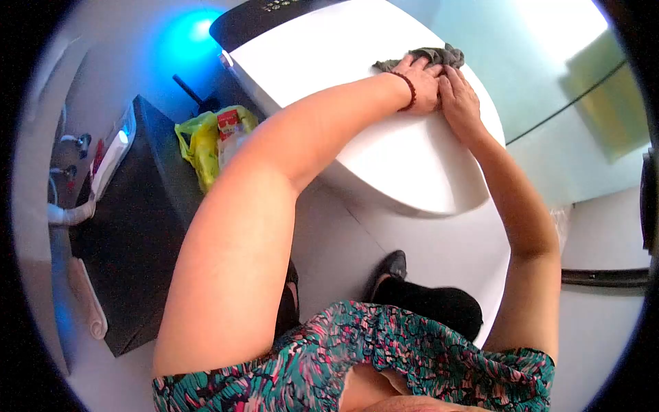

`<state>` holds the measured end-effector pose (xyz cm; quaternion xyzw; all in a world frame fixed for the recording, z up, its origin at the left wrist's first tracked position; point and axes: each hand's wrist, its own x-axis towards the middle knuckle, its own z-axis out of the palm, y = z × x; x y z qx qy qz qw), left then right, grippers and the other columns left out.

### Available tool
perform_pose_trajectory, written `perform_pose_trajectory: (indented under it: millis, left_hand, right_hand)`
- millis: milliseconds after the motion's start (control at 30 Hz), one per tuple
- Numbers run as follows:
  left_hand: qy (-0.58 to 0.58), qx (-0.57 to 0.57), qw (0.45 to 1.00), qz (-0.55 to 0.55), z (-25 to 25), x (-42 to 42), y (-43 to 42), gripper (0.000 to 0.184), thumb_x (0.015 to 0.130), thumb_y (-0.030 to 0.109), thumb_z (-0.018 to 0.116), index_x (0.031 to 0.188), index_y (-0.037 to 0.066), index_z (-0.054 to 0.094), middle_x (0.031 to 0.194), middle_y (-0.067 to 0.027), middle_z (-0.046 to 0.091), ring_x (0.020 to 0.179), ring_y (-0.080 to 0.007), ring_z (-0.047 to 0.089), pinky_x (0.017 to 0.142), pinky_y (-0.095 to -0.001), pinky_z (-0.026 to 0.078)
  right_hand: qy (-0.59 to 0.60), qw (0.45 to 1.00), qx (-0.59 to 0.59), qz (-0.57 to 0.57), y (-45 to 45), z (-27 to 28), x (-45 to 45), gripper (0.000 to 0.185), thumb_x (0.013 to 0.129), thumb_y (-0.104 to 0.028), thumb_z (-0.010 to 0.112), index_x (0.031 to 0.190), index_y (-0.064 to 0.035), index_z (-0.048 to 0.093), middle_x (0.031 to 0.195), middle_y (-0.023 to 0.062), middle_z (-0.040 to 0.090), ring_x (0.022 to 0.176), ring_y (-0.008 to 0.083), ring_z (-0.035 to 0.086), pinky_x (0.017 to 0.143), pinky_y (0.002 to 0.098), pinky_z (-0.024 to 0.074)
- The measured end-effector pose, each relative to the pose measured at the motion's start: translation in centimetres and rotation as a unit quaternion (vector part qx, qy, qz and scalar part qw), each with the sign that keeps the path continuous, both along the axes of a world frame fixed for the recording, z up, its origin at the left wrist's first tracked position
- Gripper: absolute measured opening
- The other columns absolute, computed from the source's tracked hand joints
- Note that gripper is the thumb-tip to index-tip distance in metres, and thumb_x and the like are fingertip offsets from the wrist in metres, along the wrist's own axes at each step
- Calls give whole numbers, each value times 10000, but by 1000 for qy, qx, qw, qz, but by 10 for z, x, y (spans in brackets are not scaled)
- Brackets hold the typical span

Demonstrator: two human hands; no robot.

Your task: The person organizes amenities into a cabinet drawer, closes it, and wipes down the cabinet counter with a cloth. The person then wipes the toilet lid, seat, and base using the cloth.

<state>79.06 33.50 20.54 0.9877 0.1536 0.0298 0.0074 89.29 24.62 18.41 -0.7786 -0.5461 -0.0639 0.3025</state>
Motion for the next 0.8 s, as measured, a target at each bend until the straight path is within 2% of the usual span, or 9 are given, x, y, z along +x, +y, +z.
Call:
perform_pose_trajectory:
  millis: [67,200,300,433,500,533,700,767,800]
  left_hand:
    - [20,58,998,10,-1,-2,41,550,860,288,410,1363,70,360,1445,-95,269,1336,-305,220,1103,-475,121]
    - [1,89,995,49,-5,4,116,534,850,229,408,1357,68,367,1429,-85,294,1320,-268,258,1097,-457,138]
    - [5,103,994,48,-1,-1,165,535,847,225,416,1363,93,362,1417,-87,308,1321,-277,255,1084,-452,159]
    - [12,86,991,98,-10,-8,226,520,856,264,414,1348,100,385,1431,-96,281,1337,-288,224,1085,-448,163]
    - [-101,45,982,151,-25,-9,265,509,858,275,415,1337,104,397,1417,-102,297,1325,-285,245,1077,-455,178]
    - [-31,73,986,149,-4,-20,257,499,862,289,413,1336,134,399,1397,-96,320,1306,-279,279,1062,-458,205]
    - [-7,72,978,195,5,-32,307,501,869,307,400,1352,177,368,1388,-73,339,1296,-281,302,1039,-446,249]
    - [6,125,970,209,0,-39,330,533,876,346,398,1364,141,336,1383,-149,332,1294,-335,292,1045,-467,239]
    - [45,-25,970,239,33,-56,300,583,894,419,301,1417,166,256,1499,-133,115,1374,-339,99,1101,-479,67]
  right_hand:
    - [-76,995,-55,-25,44,3,-3,465,944,-337,279,1249,-29,447,1284,163,460,1212,311,415,1002,437,309]
    - [-115,992,-34,28,139,-11,26,490,933,-362,258,1263,-52,446,1273,157,472,1212,311,417,1007,450,307]
    - [-91,996,-25,-6,190,-7,18,516,924,-386,263,1301,-72,422,1308,143,455,1238,305,398,1026,437,292]
    - [-75,996,-50,27,242,2,2,534,912,-410,259,1330,-108,399,1385,121,382,1281,337,339,1033,518,237]
    - [-50,997,-47,38,273,8,-3,561,900,-453,268,1326,-114,403,1399,118,364,1298,356,308,1040,547,192]
    - [-56,996,-66,35,289,9,-3,576,893,-472,276,1327,-114,399,1400,116,363,1303,356,300,1047,544,176]
    - [-30,998,-57,15,344,12,-16,631,874,-533,289,1337,-112,373,1406,111,357,1316,358,279,1061,539,149]
    - [-159,982,-101,-17,367,8,-17,354,949,-350,332,1280,-252,410,1374,96,375,1271,358,351,1006,565,293]
    - [-157,982,-105,27,363,13,-28,345,942,-321,385,1274,-237,427,1384,120,362,1284,360,334,1019,589,262]
